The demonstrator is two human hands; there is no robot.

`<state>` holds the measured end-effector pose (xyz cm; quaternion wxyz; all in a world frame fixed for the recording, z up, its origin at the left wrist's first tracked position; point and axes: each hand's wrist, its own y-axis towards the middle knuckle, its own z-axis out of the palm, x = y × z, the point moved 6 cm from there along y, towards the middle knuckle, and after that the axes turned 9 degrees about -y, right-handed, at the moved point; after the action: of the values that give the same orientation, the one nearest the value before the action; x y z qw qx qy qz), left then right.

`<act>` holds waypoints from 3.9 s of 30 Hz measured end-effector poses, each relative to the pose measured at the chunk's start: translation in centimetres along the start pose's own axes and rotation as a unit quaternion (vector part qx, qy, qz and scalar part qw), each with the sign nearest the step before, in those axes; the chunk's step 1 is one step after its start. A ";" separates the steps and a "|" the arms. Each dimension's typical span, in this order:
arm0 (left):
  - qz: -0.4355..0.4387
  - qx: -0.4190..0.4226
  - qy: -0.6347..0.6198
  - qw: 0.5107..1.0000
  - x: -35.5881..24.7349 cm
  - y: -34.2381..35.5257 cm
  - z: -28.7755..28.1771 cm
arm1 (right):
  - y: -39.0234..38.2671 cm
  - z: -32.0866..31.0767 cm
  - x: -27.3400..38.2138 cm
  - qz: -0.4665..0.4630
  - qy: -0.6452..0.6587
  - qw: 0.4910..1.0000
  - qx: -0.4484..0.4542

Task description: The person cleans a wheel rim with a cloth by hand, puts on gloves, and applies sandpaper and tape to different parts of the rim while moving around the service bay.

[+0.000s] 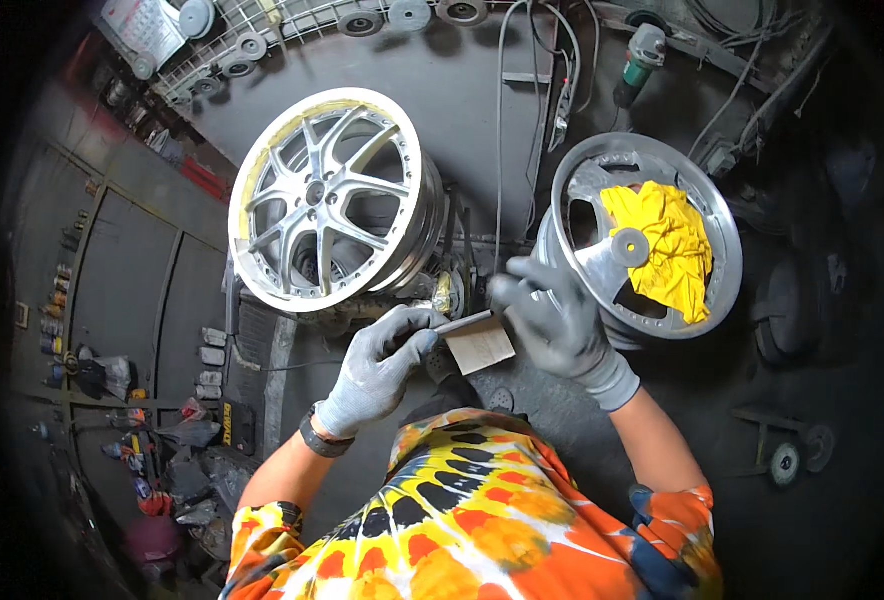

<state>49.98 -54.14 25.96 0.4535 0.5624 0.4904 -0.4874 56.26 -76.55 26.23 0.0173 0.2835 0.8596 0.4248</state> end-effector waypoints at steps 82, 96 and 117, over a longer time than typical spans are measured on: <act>-0.094 0.055 -0.030 0.994 0.2 0.5 1.2 | 2.5 -2.7 0.6 0.062 0.267 0.941 0.198; 0.037 0.051 0.053 0.997 -0.1 -0.4 3.3 | 2.4 -1.6 0.9 0.053 0.228 0.957 0.174; 0.235 -0.019 0.197 0.952 -1.9 -1.4 4.0 | 1.2 0.2 0.5 0.329 0.300 0.863 0.238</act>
<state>48.13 -58.15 27.31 0.4604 0.7378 0.4329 -0.2371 56.47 -75.57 27.10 -0.4503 0.4041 0.7550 0.2526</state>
